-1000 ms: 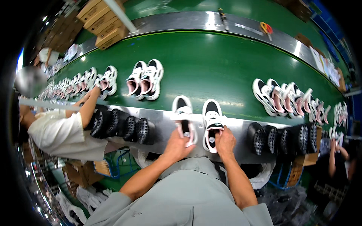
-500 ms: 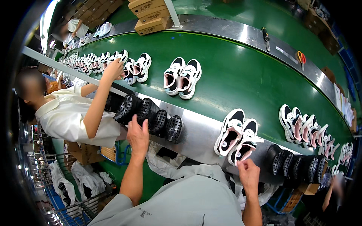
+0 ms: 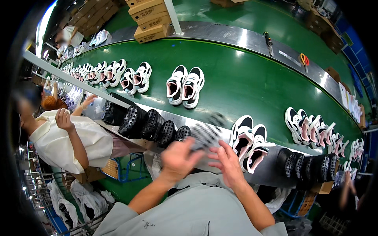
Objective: The person laces shoes and attaches soles while working at a conveyor belt in a factory setting.
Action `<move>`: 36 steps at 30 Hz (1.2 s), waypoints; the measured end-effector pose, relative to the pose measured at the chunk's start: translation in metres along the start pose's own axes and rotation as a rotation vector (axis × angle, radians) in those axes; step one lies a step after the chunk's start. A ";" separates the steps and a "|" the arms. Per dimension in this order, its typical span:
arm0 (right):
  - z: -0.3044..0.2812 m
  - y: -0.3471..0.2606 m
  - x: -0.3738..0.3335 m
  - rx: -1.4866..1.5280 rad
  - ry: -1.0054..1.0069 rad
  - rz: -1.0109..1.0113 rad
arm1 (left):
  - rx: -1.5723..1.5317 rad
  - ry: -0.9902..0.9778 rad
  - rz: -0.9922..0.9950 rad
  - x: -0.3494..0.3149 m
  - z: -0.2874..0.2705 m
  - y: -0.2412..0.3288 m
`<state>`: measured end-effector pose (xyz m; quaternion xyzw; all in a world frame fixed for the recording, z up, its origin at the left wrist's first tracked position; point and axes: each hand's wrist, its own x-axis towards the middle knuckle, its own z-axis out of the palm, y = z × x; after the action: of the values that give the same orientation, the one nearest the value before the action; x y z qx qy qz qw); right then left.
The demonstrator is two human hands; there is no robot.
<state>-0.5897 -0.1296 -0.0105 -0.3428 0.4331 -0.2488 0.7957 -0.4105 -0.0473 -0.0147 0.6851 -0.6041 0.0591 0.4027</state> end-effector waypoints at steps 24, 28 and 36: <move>-0.097 -0.024 -0.065 -1.234 0.227 -0.158 | -0.483 -0.429 -0.528 0.016 0.167 0.058; -0.114 -0.023 -0.044 -1.509 0.271 -0.269 | -0.308 -0.229 -0.160 0.040 0.193 0.038; -0.107 0.023 0.034 -1.886 0.433 -0.427 | -0.535 -0.699 -0.046 0.037 0.202 0.025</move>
<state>-0.6623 -0.1740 -0.0872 -0.8539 0.5189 0.0025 0.0391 -0.5047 -0.2005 -0.1161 0.5487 -0.6827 -0.3436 0.3388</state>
